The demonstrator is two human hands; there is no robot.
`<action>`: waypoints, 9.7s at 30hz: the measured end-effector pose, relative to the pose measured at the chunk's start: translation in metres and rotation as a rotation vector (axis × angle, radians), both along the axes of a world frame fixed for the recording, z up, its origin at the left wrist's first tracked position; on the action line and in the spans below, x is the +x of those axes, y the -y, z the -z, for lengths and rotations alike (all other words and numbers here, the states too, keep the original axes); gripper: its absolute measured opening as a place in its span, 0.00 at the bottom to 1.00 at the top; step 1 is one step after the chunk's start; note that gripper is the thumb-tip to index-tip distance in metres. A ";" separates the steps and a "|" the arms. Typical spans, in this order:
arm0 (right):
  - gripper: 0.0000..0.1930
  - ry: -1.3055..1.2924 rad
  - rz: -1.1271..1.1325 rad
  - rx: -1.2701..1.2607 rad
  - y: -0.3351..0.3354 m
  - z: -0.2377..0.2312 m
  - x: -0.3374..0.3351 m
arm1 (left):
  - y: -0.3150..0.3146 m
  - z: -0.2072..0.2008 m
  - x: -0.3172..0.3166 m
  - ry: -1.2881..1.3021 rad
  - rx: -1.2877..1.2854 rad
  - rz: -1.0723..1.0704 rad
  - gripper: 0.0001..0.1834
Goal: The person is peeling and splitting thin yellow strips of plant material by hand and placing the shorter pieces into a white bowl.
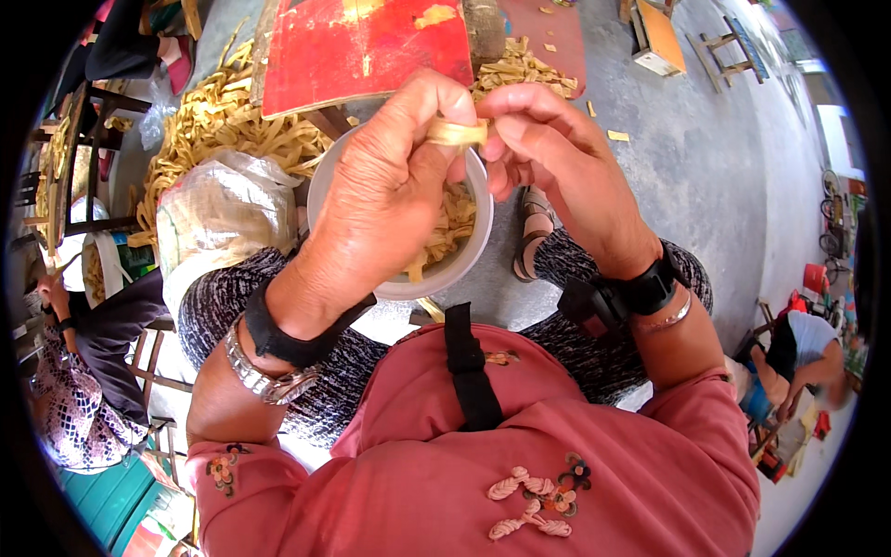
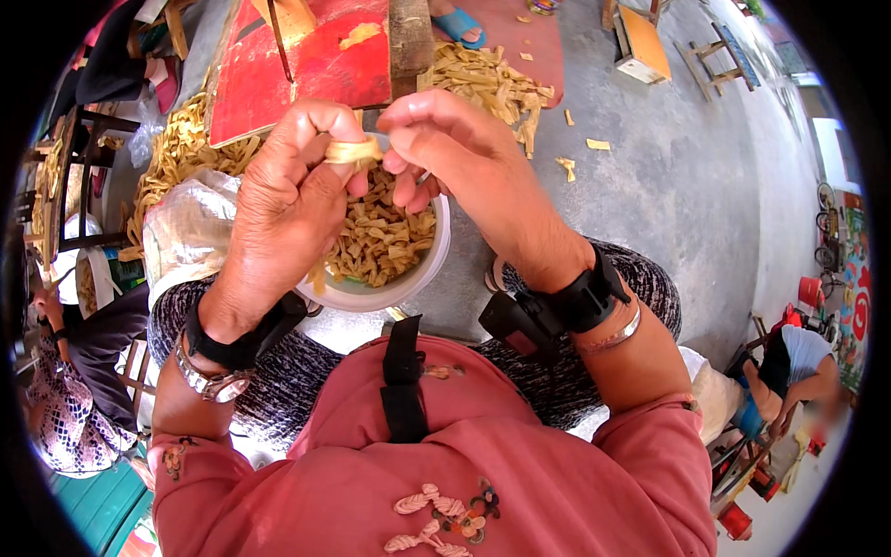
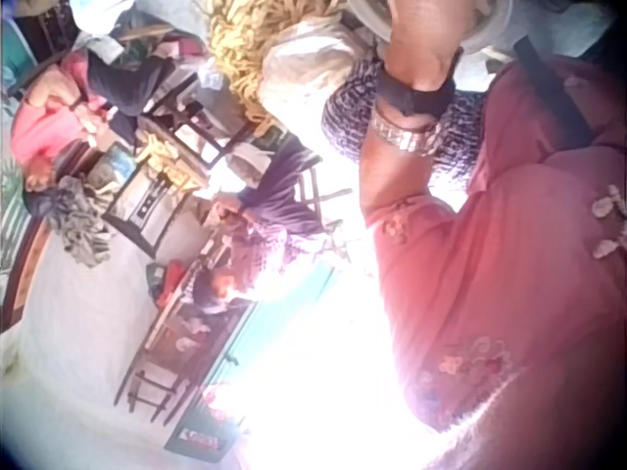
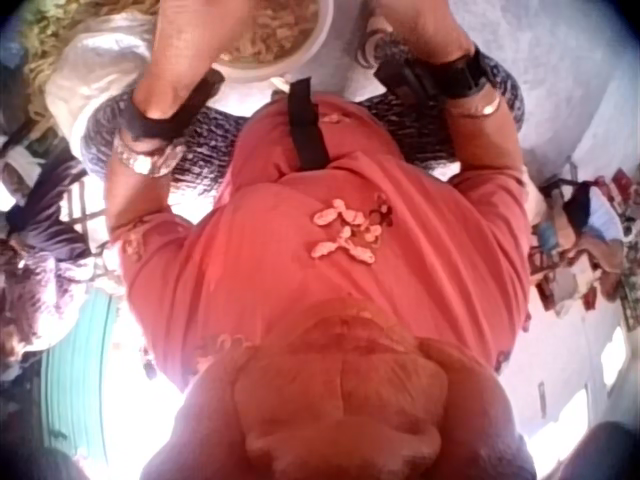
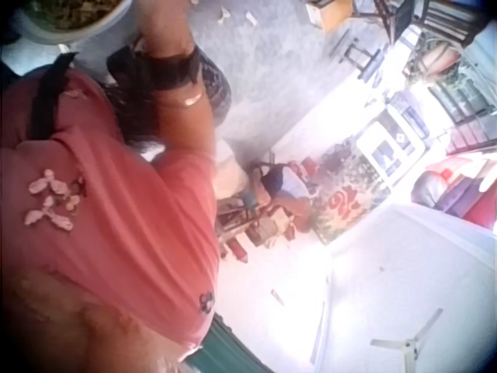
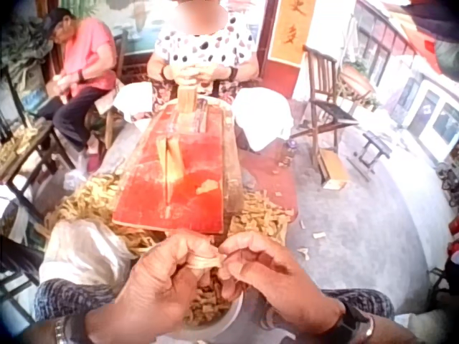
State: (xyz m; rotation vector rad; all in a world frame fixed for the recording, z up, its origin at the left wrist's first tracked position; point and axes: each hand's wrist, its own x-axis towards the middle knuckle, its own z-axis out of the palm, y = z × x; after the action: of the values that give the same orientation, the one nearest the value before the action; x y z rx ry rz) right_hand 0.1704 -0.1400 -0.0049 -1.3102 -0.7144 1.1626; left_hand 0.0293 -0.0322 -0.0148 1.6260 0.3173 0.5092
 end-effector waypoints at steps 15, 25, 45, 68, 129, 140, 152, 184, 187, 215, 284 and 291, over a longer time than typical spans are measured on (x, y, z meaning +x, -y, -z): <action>0.10 0.028 0.058 0.097 -0.003 0.021 0.008 | -0.001 -0.017 -0.004 -0.213 -0.426 0.242 0.14; 0.10 0.097 0.197 0.153 -0.003 0.017 0.024 | -0.002 -0.022 -0.003 -0.207 -0.312 0.291 0.21; 0.09 -0.085 -0.122 0.038 -0.018 0.007 -0.006 | -0.012 -0.030 -0.007 -0.389 -0.051 0.067 0.30; 0.04 -0.288 0.005 0.126 -0.034 -0.012 0.004 | -0.027 -0.038 -0.018 -0.140 -0.172 -0.023 0.16; 0.04 0.681 0.184 0.199 -0.119 0.007 0.006 | -0.127 -0.017 0.016 -0.249 0.036 -0.151 0.02; 0.06 0.825 0.332 0.134 -0.098 0.006 0.047 | -0.128 -0.022 -0.010 -0.194 -0.289 -0.130 0.12; 0.14 1.237 0.330 0.000 -0.064 -0.001 0.060 | -0.113 -0.043 -0.060 -0.108 -0.240 -0.108 0.12; 0.05 1.260 0.102 0.164 -0.004 0.040 0.029 | 0.106 0.269 -0.106 -1.283 0.106 0.724 0.24; 0.06 1.264 0.077 0.089 0.010 0.036 0.037 | 0.113 0.325 -0.107 -0.933 0.487 0.681 0.11; 0.07 1.002 -0.277 0.149 -0.007 0.019 0.008 | 0.050 0.240 -0.142 -1.223 0.752 0.816 0.13; 0.16 -0.093 -0.063 0.073 -0.020 -0.022 -0.043 | -0.024 -0.042 -0.048 -0.039 0.371 0.105 0.04; 0.17 0.262 -0.244 0.069 -0.025 -0.003 -0.045 | -0.022 -0.039 -0.048 0.144 0.877 -0.161 0.08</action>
State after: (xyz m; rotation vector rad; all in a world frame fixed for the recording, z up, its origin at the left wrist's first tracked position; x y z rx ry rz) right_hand 0.1255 -0.1147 -0.0020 -1.3581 -1.1216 1.1584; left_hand -0.0186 -0.0103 0.0244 2.3995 0.1111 0.9707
